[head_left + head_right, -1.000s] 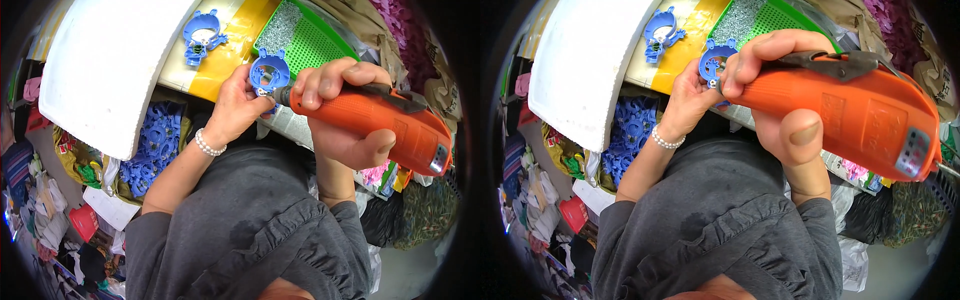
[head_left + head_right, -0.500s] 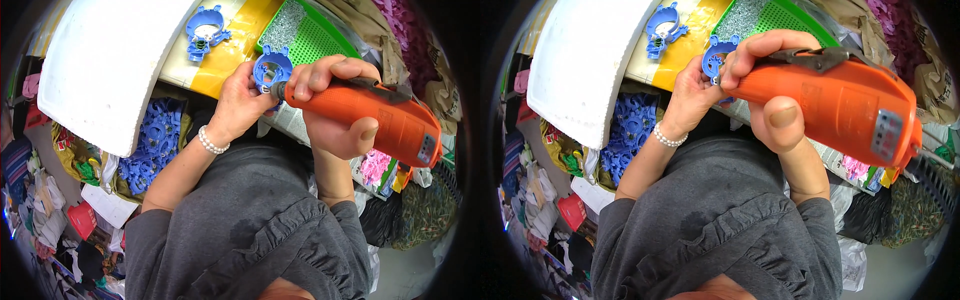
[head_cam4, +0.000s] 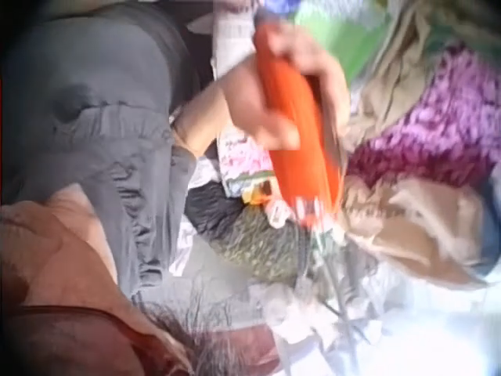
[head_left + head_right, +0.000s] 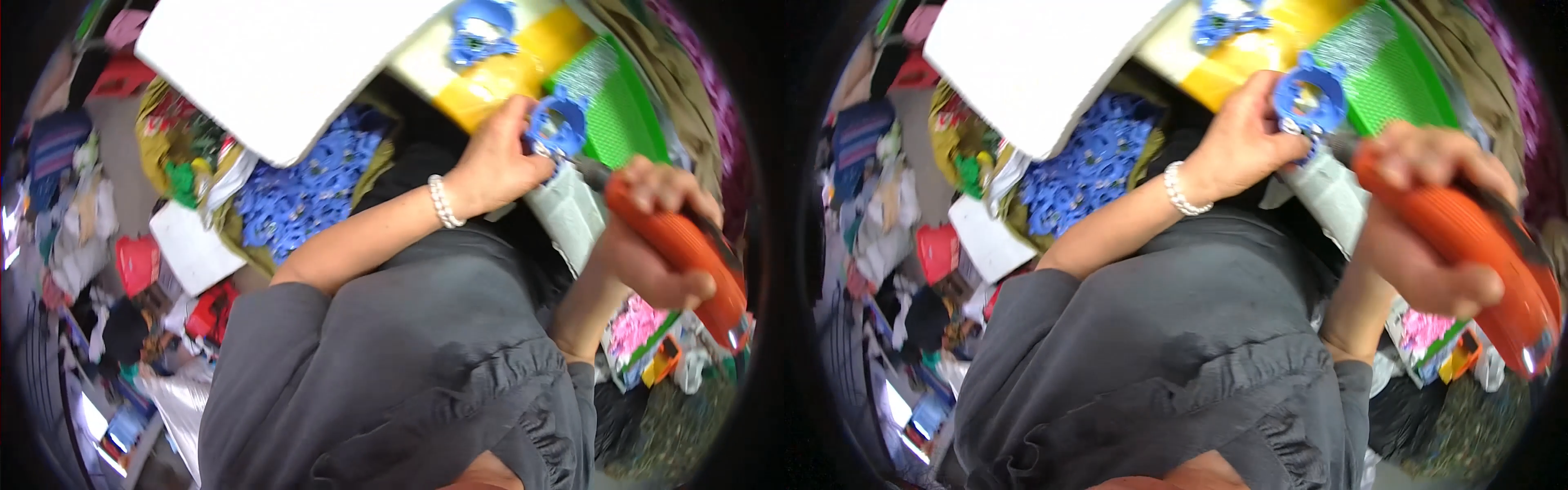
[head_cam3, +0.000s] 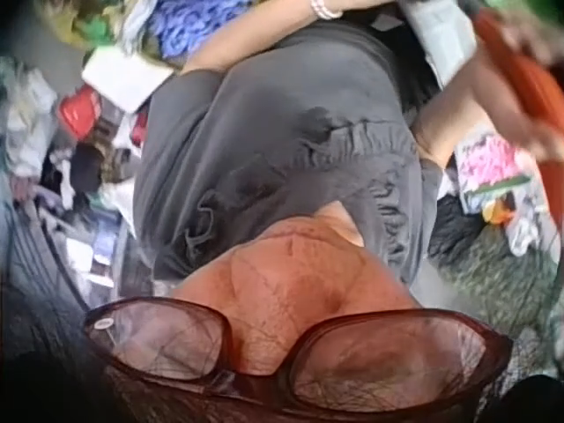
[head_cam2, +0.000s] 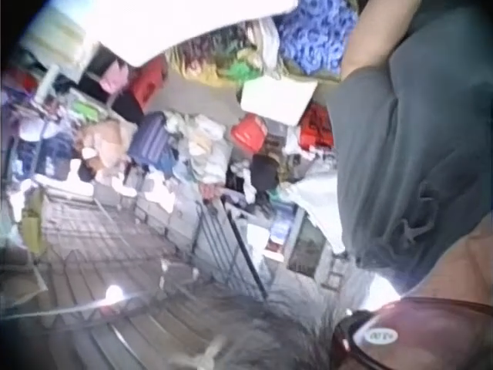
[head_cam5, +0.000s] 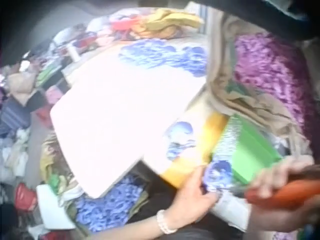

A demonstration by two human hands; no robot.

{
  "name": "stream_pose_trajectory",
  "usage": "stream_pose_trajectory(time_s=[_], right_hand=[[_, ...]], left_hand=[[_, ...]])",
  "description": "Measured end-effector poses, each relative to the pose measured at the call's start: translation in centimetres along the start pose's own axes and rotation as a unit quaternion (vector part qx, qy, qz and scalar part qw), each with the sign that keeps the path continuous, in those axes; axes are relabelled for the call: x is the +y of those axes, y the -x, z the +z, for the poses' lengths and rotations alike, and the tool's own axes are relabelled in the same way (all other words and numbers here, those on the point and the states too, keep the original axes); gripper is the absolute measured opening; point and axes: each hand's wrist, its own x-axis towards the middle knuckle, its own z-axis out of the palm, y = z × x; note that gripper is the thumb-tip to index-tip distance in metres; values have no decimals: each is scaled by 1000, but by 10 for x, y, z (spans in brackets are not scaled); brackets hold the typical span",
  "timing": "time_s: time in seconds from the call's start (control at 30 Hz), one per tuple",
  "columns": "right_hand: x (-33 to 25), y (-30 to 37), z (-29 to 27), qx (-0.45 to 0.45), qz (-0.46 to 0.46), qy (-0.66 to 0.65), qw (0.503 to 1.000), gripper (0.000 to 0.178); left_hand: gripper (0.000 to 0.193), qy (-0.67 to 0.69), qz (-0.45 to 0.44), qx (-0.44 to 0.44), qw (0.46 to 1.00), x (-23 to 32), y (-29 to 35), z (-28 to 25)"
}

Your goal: Assembling blue plastic toy components using an electric screwdriver.

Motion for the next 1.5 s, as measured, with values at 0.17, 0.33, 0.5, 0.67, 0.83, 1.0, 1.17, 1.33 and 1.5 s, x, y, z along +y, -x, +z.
stream_pose_trajectory(time_s=[0.17, 0.33, 0.5, 0.67, 0.83, 1.0, 1.17, 1.33, 1.5], right_hand=[[-22, 0, -16, 31, 15, 36, 999, 69], [-13, 4, -24, 62, 49, 5, 997, 64], [-11, 9, -13, 78, 43, 12, 996, 60], [0, 15, -11, 85, 55, 19, 995, 58], [-4, 14, -14, 112, 51, 31, 992, 55], [-5, 6, 4, 128, 50, 84, 987, 51], [-5, 2, 4, 161, 48, 95, 981, 53], [-9, 0, -7, 181, 49, 84, 979, 52], [-9, -8, -15, 189, 55, 78, 977, 54]], left_hand=[[51, -42, -55, -4, 998, 33, 53, -36], [50, -92, -128, 45, 986, 21, 99, -104], [42, -268, -182, 194, 926, -1, 133, -213], [44, -599, -10, 278, 751, 5, 140, -252], [34, -685, 3, 323, 653, 5, 128, -241], [25, -747, -38, 319, 582, 23, 140, -216], [9, -582, 153, 490, 631, 90, 148, -209], [9, -534, 266, 471, 650, 157, 98, -202], [8, -552, 286, 286, 729, 193, -22, -189]])
